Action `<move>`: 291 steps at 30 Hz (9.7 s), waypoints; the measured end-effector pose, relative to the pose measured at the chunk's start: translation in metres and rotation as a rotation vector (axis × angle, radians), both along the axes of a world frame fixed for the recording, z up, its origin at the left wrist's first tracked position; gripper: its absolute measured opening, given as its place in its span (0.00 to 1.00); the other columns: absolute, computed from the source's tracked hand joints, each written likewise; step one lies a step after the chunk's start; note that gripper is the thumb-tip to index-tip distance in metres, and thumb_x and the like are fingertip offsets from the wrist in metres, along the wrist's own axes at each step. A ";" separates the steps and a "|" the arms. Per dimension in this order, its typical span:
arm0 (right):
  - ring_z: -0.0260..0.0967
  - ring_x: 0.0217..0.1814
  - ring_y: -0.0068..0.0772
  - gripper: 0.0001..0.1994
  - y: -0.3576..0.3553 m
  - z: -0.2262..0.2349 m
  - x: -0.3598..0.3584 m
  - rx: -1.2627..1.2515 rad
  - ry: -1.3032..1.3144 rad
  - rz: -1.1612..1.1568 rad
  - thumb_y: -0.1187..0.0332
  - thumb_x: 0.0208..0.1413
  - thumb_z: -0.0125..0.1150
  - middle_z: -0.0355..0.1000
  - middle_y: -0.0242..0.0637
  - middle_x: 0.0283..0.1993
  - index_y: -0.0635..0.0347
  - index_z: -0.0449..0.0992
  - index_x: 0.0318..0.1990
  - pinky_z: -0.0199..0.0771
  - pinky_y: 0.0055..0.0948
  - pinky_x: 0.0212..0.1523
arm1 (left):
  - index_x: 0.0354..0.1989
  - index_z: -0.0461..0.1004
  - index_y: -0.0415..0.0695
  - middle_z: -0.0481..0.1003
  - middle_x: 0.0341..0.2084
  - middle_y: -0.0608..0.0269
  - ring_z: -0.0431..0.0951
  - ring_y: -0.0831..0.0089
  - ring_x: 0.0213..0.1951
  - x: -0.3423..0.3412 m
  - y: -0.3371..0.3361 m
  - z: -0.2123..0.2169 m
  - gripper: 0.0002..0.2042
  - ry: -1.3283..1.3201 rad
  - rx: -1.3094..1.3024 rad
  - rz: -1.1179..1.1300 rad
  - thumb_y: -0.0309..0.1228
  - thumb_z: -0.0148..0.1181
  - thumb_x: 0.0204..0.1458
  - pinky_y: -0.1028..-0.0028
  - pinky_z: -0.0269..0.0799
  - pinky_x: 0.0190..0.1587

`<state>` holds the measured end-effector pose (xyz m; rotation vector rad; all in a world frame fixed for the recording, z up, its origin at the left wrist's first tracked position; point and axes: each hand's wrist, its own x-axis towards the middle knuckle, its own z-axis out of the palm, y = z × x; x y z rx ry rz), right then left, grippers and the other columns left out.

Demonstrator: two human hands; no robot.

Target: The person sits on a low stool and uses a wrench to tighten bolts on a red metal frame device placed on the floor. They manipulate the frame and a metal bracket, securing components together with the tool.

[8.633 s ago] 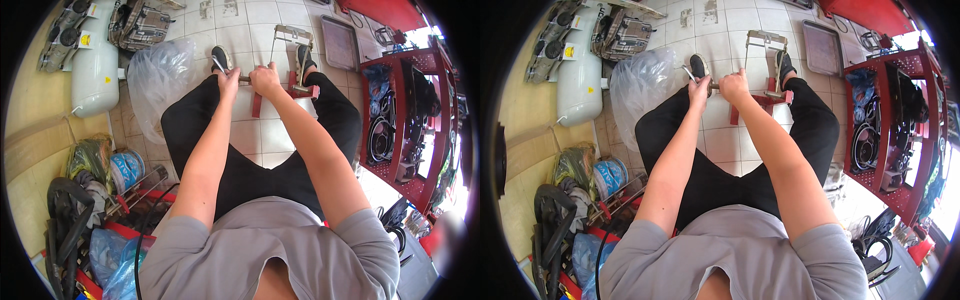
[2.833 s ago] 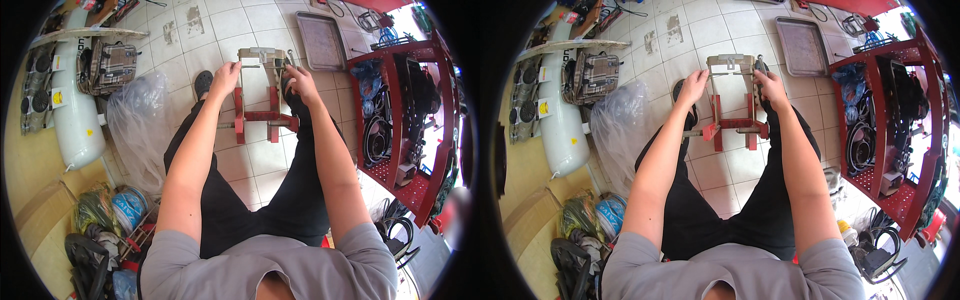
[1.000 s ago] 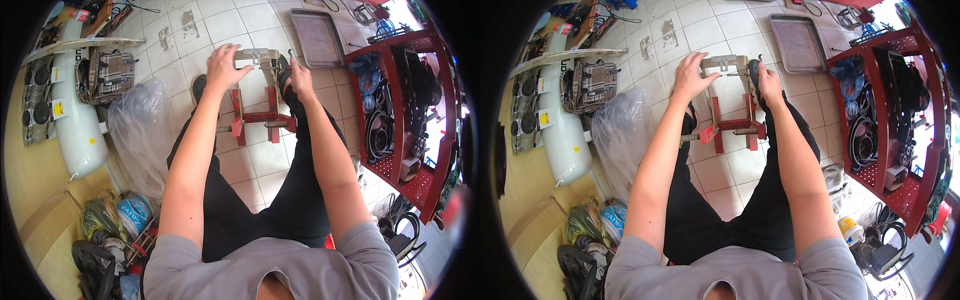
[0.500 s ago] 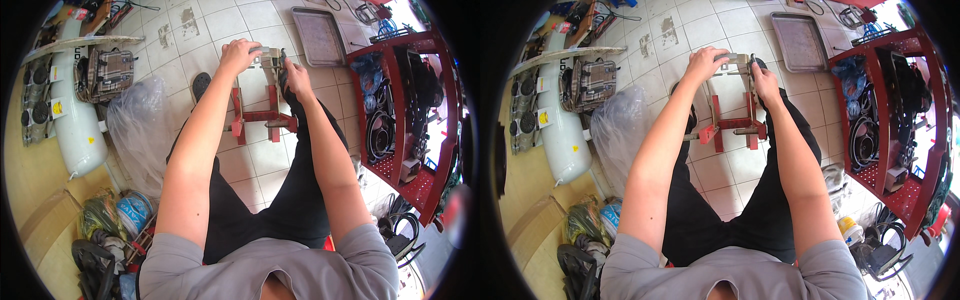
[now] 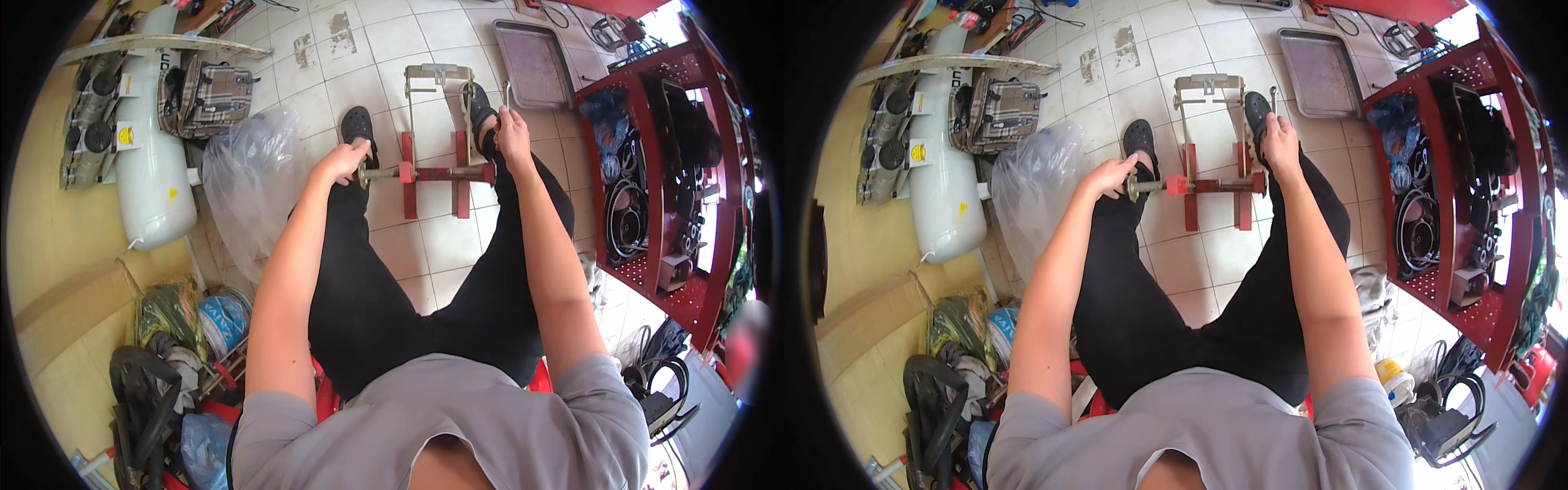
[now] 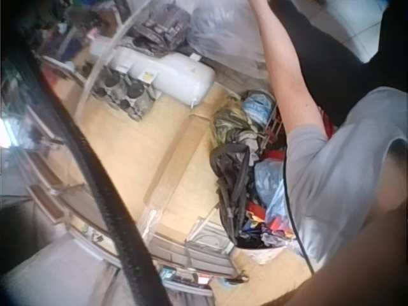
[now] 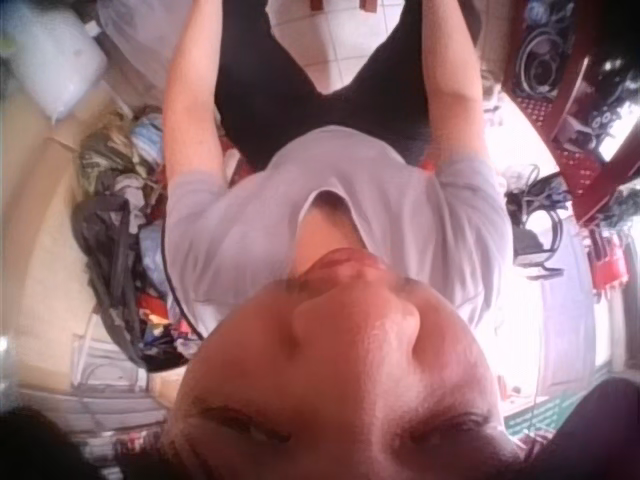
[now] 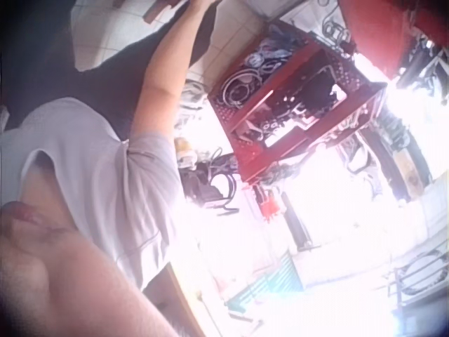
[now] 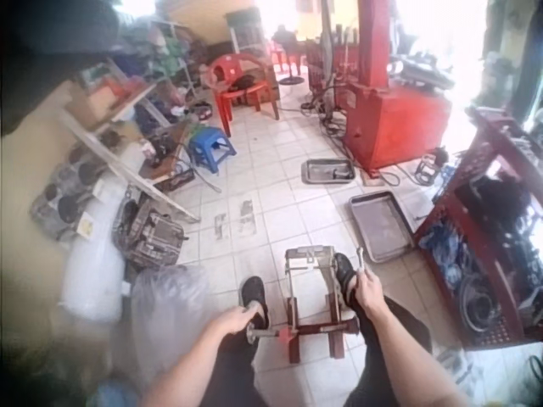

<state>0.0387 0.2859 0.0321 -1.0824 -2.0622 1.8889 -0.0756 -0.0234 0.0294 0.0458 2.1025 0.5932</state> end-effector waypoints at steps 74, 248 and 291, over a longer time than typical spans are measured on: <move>0.62 0.19 0.26 0.18 -0.059 0.029 0.091 0.349 -0.077 -0.089 0.55 0.51 0.55 0.65 0.39 0.15 0.65 0.73 0.26 0.64 0.30 0.25 | 0.44 0.70 0.37 0.72 0.38 0.58 0.70 0.67 0.44 0.054 -0.021 -0.051 0.25 0.053 1.247 0.795 0.49 0.40 0.55 0.67 0.63 0.46; 0.67 0.50 0.52 0.26 -0.061 0.004 0.090 0.486 -0.341 0.158 0.55 0.47 0.55 0.70 0.55 0.43 0.64 0.66 0.50 0.65 0.39 0.49 | 0.49 0.68 0.38 0.71 0.46 0.55 0.68 0.68 0.50 0.064 -0.016 -0.047 0.30 0.152 1.086 0.571 0.54 0.36 0.56 0.66 0.57 0.54; 0.67 0.49 0.53 0.25 -0.061 0.012 0.088 0.478 -0.345 0.167 0.57 0.46 0.54 0.70 0.54 0.44 0.64 0.65 0.50 0.65 0.41 0.49 | 0.49 0.65 0.38 0.70 0.45 0.53 0.67 0.69 0.50 0.051 -0.013 -0.049 0.34 0.276 0.578 0.568 0.60 0.35 0.53 0.67 0.56 0.54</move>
